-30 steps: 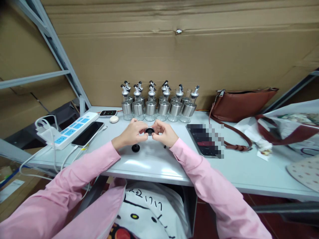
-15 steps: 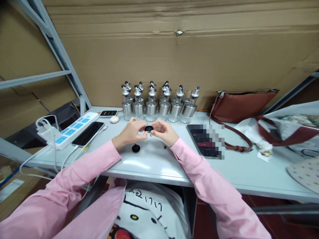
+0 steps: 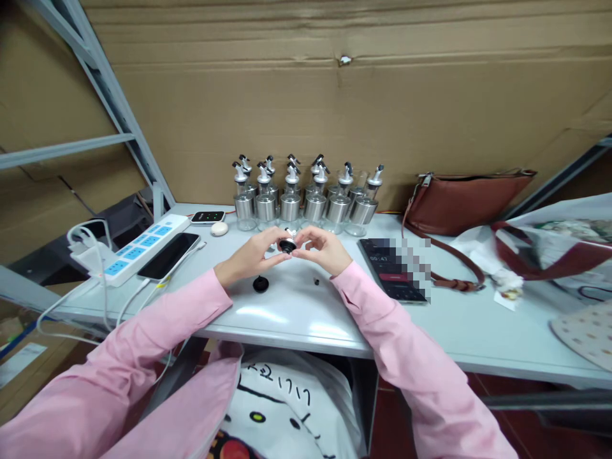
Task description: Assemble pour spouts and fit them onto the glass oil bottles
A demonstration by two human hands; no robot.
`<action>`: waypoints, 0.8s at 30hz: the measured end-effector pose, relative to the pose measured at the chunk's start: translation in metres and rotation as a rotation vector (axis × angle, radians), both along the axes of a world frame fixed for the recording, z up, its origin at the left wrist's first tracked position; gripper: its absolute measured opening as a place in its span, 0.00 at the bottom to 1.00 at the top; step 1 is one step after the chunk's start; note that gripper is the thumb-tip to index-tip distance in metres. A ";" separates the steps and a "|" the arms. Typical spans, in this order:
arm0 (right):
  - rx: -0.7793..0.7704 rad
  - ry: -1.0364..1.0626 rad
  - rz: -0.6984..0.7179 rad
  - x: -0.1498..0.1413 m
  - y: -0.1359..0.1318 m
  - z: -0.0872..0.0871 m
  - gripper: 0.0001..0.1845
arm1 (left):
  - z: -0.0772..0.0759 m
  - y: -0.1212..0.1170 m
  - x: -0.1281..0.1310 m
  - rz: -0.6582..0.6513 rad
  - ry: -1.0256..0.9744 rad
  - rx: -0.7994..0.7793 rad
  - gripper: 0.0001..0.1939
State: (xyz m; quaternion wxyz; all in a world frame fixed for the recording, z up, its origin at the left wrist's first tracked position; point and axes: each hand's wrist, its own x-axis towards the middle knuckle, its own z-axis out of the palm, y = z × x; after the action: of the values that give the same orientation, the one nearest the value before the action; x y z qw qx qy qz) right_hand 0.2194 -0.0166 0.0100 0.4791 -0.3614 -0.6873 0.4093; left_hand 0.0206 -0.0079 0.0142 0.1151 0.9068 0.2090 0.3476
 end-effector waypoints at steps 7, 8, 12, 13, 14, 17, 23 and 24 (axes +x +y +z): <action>-0.328 -0.532 0.348 0.031 0.003 0.009 0.18 | 0.002 -0.002 0.000 -0.037 0.150 0.057 0.09; -0.340 -0.598 0.352 0.033 0.004 0.008 0.17 | 0.002 -0.002 0.000 -0.038 0.142 0.055 0.08; -0.358 -0.736 0.318 0.035 0.008 0.000 0.14 | 0.004 -0.001 -0.002 -0.031 0.109 0.059 0.08; -0.360 -0.748 0.310 0.035 0.008 -0.001 0.13 | 0.004 -0.001 -0.002 -0.028 0.107 0.062 0.08; -0.359 -0.755 0.303 0.035 0.009 -0.002 0.13 | 0.004 -0.001 -0.002 -0.027 0.107 0.066 0.08; -0.332 -0.759 0.291 0.034 0.009 -0.003 0.12 | 0.004 -0.001 -0.002 -0.028 0.117 0.074 0.08; -0.108 -0.768 0.086 0.040 0.015 -0.001 0.14 | 0.005 -0.002 -0.002 -0.021 0.145 0.092 0.07; -0.068 -0.798 0.016 0.043 0.016 0.000 0.12 | 0.005 -0.002 -0.002 -0.017 0.149 0.099 0.07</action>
State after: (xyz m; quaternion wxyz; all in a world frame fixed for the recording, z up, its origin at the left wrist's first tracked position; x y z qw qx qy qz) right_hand 0.2619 -0.0005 0.0097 0.1590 -0.5022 -0.8082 0.2632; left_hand 0.0187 -0.0098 0.0192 0.0571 0.9365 0.1917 0.2879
